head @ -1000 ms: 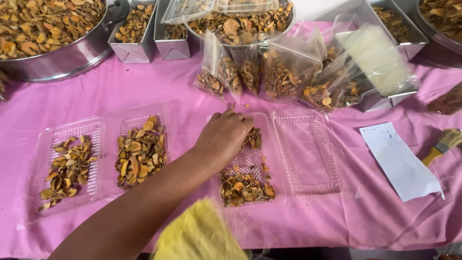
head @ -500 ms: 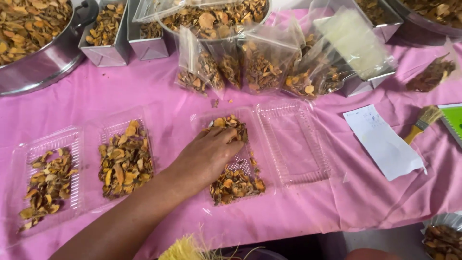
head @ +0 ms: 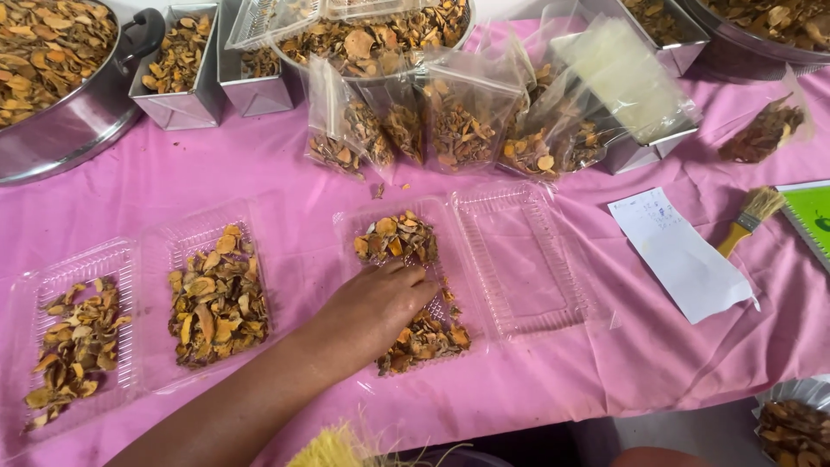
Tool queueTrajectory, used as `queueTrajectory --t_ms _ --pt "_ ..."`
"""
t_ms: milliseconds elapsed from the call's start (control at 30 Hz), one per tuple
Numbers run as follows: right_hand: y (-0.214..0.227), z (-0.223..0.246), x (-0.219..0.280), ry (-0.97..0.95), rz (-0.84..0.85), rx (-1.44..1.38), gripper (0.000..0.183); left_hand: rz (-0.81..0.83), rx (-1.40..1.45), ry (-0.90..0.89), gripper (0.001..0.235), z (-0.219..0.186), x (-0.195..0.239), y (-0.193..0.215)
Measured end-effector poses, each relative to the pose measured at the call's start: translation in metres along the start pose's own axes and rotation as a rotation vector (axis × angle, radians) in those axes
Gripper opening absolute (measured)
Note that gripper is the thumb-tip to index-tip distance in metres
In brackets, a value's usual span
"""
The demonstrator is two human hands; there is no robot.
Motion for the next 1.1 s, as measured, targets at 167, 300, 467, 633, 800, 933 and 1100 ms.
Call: queueTrajectory --t_ms 167,300,467,633,800,933,1100 --pt "-0.094 0.121 -0.001 0.06 -0.114 0.105 0.054 -0.044 -0.04 0.001 0.035 0.001 0.003 -0.005" --pt "-0.194 0.159 -0.006 0.088 -0.17 0.201 0.058 -0.294 -0.03 -0.131 0.035 -0.001 0.014 -0.012" --pt "-0.215 0.143 -0.008 0.051 -0.193 0.339 0.062 -0.13 0.111 -0.057 0.035 -0.008 0.02 -0.017" --pt "-0.23 0.15 -0.002 1.208 -0.001 0.983 0.026 -0.23 0.088 -0.099 0.03 -0.013 0.018 -0.007" --pt "-0.235 0.142 -0.018 1.208 0.04 1.009 0.025 -0.087 0.202 -0.11 0.024 -0.015 0.021 -0.016" --pt "-0.241 0.139 -0.023 1.287 0.045 1.016 0.019 0.058 0.29 -0.047 0.024 -0.016 0.026 -0.012" --pt "-0.241 0.138 -0.027 1.28 0.055 1.014 0.022 0.01 0.237 -0.112 0.02 -0.01 0.032 -0.011"
Point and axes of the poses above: each hand's wrist, its own x-axis away from the middle knuckle, its own y-axis out of the back of the hand, z = x × y, the point moved 5 cm from there along -x, towards the middle knuckle, and after that the axes turned 1 degree about -x, right-handed, at the moved point
